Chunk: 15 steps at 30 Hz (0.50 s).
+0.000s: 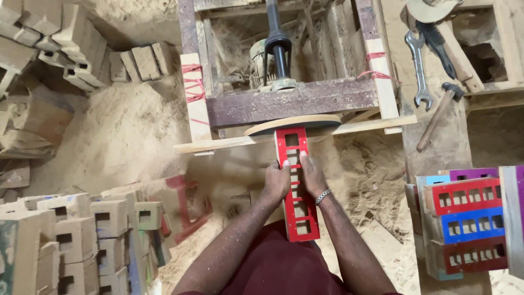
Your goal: The person repeatedly presses the edges of small, colorful wooden blocks against a rotating grinding wheel to smooth them. They handle the blocks one at a time, turning them over to grind different sides before placing them back on a nearby stack.
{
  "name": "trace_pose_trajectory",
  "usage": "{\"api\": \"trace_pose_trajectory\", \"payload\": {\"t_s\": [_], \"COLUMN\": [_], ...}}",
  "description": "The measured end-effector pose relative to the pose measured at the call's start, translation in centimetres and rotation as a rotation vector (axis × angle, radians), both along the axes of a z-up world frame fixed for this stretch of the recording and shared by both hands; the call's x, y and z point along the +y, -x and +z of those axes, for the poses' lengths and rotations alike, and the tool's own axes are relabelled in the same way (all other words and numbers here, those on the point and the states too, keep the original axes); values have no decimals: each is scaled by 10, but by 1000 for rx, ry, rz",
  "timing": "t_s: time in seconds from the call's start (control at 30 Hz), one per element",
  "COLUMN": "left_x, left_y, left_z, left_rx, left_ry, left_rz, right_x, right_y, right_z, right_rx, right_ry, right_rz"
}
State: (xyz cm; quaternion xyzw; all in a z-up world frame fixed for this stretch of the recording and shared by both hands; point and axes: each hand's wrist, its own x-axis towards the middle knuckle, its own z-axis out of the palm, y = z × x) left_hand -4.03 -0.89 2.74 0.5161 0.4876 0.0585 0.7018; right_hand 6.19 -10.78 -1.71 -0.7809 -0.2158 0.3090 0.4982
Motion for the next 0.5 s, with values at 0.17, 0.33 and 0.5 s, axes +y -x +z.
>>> {"api": "trace_pose_trajectory", "payload": {"t_s": [0.17, 0.33, 0.5], "left_x": [-9, -20, -30], "left_y": [-18, -32, -45], "left_z": [16, 25, 28], "left_rx": [91, 98, 150], "left_ry": [44, -16, -35], "left_rz": [-46, -69, -106], "right_x": [-15, -26, -39], "right_y": [-18, -32, -48], "right_z": [-1, -2, -5], "right_rx": [-15, -12, -24], "right_ry": [136, 96, 141], "right_rz": [-44, -45, -58]}}
